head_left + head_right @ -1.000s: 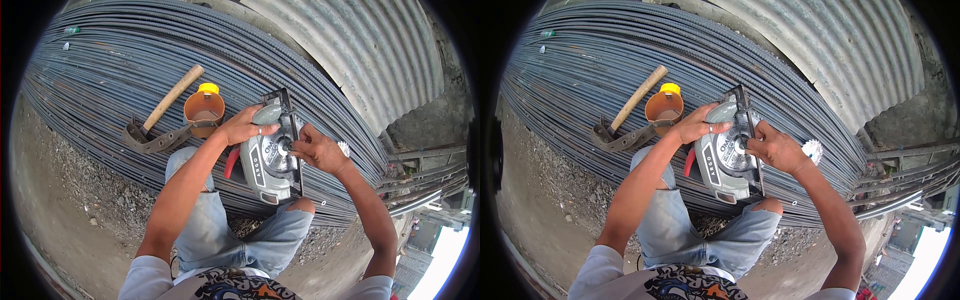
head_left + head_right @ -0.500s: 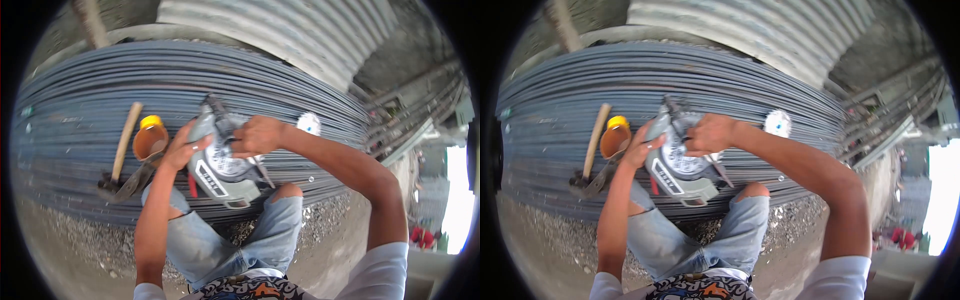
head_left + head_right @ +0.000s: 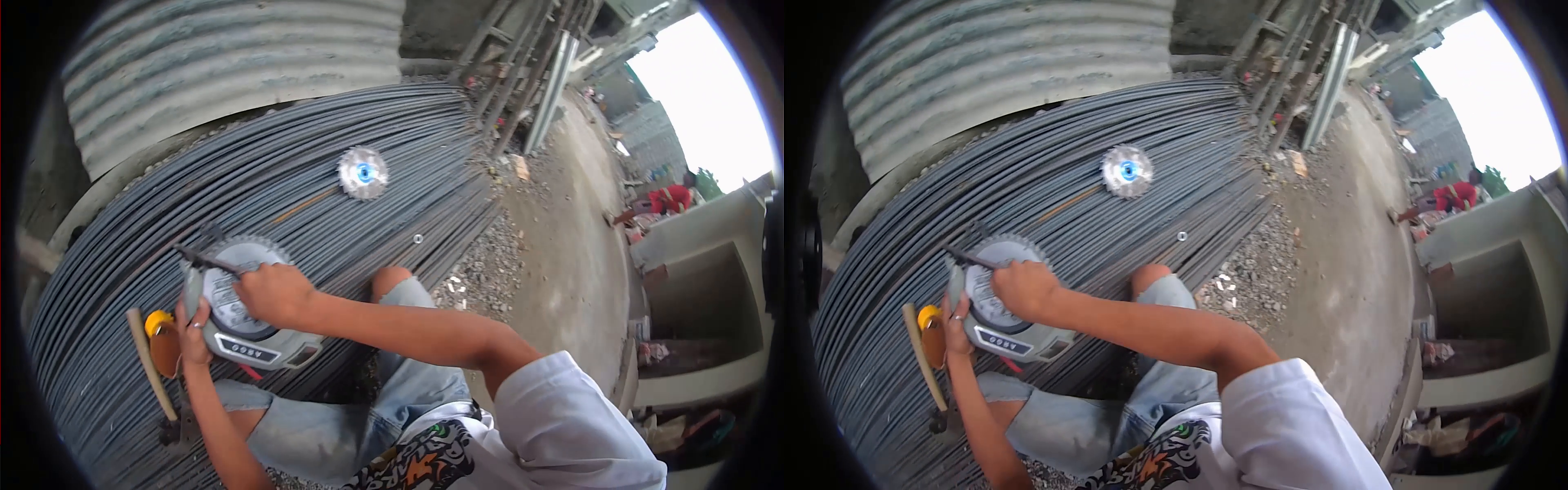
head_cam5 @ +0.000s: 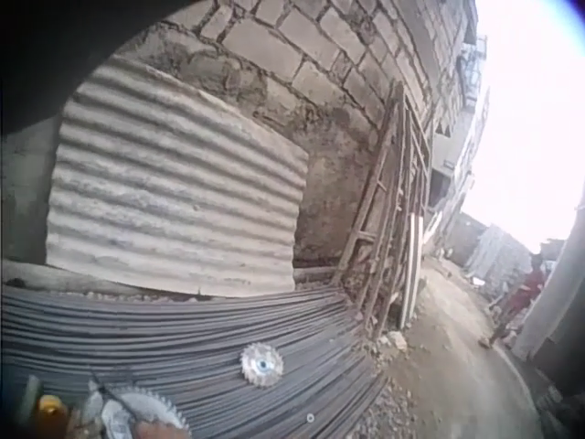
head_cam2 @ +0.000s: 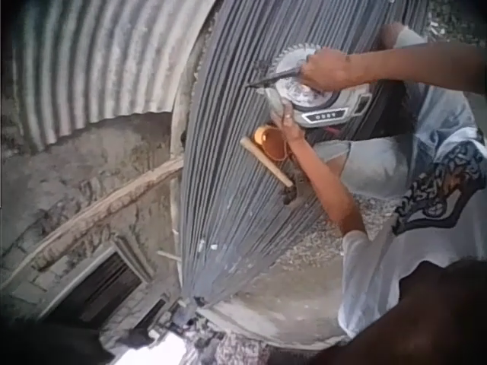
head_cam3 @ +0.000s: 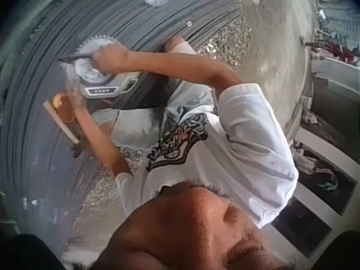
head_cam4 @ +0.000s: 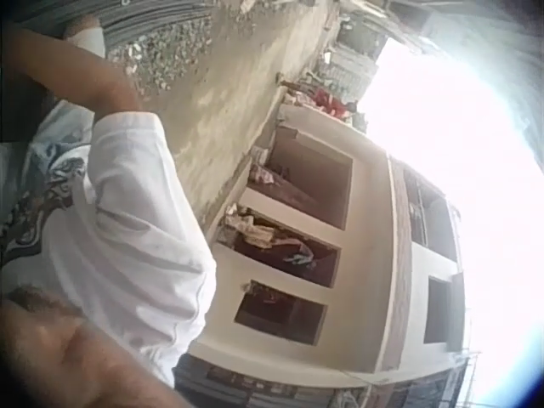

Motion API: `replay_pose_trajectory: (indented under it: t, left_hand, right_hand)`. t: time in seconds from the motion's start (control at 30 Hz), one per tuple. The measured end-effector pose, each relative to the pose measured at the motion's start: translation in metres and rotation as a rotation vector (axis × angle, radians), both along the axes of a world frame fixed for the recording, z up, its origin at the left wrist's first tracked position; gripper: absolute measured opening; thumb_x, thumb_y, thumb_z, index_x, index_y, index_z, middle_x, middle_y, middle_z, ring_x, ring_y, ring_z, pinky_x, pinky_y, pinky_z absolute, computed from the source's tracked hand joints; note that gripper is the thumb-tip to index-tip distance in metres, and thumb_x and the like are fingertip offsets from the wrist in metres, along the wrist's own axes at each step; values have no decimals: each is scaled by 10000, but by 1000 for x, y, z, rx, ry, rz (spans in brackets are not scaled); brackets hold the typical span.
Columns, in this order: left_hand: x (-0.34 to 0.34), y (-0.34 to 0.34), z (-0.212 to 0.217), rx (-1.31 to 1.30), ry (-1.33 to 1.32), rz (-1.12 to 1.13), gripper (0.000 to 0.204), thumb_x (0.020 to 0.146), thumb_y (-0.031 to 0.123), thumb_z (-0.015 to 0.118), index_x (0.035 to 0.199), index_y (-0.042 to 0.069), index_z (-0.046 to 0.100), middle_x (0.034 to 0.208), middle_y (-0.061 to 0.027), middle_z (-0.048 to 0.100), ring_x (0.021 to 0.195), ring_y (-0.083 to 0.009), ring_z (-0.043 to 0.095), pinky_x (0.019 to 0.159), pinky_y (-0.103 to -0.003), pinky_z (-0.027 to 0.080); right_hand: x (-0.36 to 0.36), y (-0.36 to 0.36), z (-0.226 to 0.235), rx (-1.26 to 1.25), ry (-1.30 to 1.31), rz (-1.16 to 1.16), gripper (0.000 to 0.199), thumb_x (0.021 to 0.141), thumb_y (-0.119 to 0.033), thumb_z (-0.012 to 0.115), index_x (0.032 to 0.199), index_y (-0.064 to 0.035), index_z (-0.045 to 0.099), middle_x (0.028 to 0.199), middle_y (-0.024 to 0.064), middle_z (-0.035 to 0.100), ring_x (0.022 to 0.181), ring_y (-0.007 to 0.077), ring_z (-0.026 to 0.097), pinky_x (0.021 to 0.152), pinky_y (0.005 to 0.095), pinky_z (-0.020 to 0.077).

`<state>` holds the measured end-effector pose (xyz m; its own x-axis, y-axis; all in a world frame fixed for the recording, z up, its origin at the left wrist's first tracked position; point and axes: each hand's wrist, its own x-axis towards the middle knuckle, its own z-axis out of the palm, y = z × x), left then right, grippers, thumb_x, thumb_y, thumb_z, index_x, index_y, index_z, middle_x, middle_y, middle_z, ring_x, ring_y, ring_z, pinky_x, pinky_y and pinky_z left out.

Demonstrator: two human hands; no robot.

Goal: Installing a blade and adjusting a portable circular saw while sitting on a pile of rebar.

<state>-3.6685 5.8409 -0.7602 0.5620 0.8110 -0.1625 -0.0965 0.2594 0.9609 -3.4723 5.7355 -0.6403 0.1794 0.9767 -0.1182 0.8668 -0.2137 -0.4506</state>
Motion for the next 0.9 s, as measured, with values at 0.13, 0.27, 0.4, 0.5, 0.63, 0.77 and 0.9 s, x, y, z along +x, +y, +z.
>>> replay_pose_trajectory:
  t: [0.13,0.27,0.4,0.5,0.63,0.77,0.9]
  left_hand:
    - [37,-10,26,-81,-117,-58,441,868,261,705,1210,19,568,1007,-2,572,938,-105,515,845,-250,401]
    - [25,-9,43,-110,-137,-82,522,844,333,742,1202,1,558,1057,-62,596,969,-151,553,863,-278,440]
    - [20,-7,40,-43,-83,-67,544,835,362,743,1187,-11,562,1034,-72,601,951,-160,562,848,-287,449]
    - [25,-7,38,-54,-102,-88,544,836,370,738,1179,-16,566,1018,-76,606,940,-161,567,838,-287,454]
    - [31,-9,42,-37,-124,-85,540,840,377,732,1173,-15,570,1019,-81,614,939,-160,576,833,-282,458]
    - [21,-9,41,-43,-93,-70,561,829,398,738,1173,-13,571,1018,-74,612,943,-158,573,839,-280,458]
    - [17,-9,40,-19,-98,-69,588,822,403,741,1185,-25,564,1004,-61,602,929,-151,560,830,-274,450]
  right_hand:
    - [8,-25,14,157,82,-152,325,930,-288,600,1092,-12,545,646,214,633,644,434,646,594,491,528]
    - [25,-41,46,2,154,364,475,853,-140,600,1290,-29,450,1074,278,629,818,431,656,686,485,541]
    - [48,-33,59,-190,108,586,661,812,-114,629,1425,-79,387,1250,204,560,907,378,661,745,442,542]
    - [53,-23,63,-146,-232,826,605,812,-90,604,1389,-48,428,1216,145,595,925,299,682,847,397,526]
    - [50,-14,50,-64,-377,998,514,792,-208,675,1246,-18,525,1028,97,619,909,257,669,829,390,515]
    - [48,-14,47,-33,-390,983,629,716,-248,740,1267,-25,534,1017,79,581,867,225,643,791,348,515]
    - [61,-18,41,65,-327,928,663,697,-261,753,1288,-54,535,1220,134,501,929,270,633,836,375,534]
